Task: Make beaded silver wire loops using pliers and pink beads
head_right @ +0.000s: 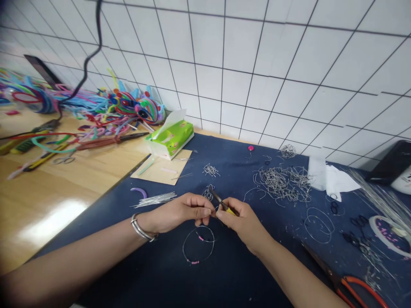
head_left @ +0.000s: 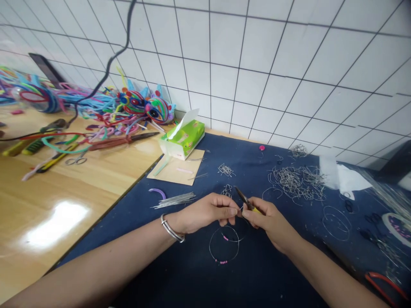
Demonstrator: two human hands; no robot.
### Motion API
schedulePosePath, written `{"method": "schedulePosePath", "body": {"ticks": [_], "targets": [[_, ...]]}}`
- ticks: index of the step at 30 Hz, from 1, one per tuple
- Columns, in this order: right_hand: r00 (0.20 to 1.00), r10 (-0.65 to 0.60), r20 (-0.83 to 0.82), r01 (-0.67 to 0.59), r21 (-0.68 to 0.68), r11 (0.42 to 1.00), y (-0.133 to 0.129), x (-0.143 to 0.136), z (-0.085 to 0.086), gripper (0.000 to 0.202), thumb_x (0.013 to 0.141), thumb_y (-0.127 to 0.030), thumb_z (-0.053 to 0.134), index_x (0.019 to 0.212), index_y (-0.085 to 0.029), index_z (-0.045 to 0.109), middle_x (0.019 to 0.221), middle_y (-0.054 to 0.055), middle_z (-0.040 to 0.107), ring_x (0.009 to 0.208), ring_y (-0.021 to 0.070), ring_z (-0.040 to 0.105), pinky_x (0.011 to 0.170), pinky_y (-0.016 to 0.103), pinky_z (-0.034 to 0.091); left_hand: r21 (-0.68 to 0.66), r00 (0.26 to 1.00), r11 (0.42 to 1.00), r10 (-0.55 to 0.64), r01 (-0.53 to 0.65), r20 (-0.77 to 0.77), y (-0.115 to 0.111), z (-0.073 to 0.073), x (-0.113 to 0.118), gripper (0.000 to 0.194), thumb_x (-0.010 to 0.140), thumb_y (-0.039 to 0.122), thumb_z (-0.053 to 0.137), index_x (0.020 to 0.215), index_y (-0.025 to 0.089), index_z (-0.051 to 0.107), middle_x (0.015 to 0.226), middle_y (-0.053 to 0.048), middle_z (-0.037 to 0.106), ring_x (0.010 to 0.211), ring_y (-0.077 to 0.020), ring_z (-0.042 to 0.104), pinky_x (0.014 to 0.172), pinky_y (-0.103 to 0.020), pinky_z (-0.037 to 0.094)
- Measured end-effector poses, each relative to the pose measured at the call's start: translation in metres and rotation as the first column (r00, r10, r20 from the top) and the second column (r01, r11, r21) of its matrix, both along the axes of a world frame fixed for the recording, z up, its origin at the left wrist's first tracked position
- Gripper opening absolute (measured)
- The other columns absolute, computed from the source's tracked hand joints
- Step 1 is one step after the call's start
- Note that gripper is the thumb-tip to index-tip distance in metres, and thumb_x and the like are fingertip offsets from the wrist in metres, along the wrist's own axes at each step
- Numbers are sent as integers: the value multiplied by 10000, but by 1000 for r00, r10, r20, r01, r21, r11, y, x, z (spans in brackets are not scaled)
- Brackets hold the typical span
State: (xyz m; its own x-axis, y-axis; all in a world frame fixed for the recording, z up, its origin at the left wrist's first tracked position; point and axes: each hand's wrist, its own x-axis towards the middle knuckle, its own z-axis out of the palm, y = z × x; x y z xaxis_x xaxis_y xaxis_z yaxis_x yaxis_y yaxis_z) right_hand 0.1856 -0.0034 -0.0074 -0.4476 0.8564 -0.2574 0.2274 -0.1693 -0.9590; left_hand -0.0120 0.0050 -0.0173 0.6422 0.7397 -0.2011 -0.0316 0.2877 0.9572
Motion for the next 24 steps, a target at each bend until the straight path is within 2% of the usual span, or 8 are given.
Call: {"method": "schedulePosePath", "body": {"ticks": [4, 11, 19, 24], "targets": [[999, 23, 35, -24, 40, 999, -1, -1, -3, 177, 783, -350, 554, 770, -178, 513, 651, -41, 367, 590, 84, 329, 548, 222, 278, 16, 1000, 1000, -1, 2, -29, 0, 1, 1, 182, 772, 298, 596, 819, 128, 638, 695, -13, 567, 598, -88, 480, 573, -231, 398], [997, 53, 63, -57, 63, 996, 0, -2, -2, 189, 792, -364, 540, 755, -183, 502, 649, -39, 354, 588, 86, 312, 545, 225, 270, 41, 991, 992, 122, -120, -63, -5, -5, 6, 127, 773, 258, 575, 754, 135, 593, 671, 7, 522, 598, -90, 462, 524, -212, 389], [997, 48, 55, -52, 74, 996, 0, -2, -2, 175, 794, -353, 530, 740, -190, 494, 630, -45, 346, 566, 84, 305, 530, 222, 268, 21, 970, 970, 241, -241, 8, -11, -5, 13, 148, 783, 262, 557, 710, 135, 534, 671, 13, 477, 600, -89, 429, 523, -207, 375], [997, 63, 46, -66, 78, 995, 0, -1, -3, 196, 805, -382, 523, 772, -189, 509, 649, -38, 377, 584, 86, 350, 551, 224, 303, 25, 976, 976, 217, -217, 12, -9, -5, 11, 157, 798, 269, 542, 719, 135, 524, 683, 11, 476, 603, -90, 427, 532, -215, 381]]}}
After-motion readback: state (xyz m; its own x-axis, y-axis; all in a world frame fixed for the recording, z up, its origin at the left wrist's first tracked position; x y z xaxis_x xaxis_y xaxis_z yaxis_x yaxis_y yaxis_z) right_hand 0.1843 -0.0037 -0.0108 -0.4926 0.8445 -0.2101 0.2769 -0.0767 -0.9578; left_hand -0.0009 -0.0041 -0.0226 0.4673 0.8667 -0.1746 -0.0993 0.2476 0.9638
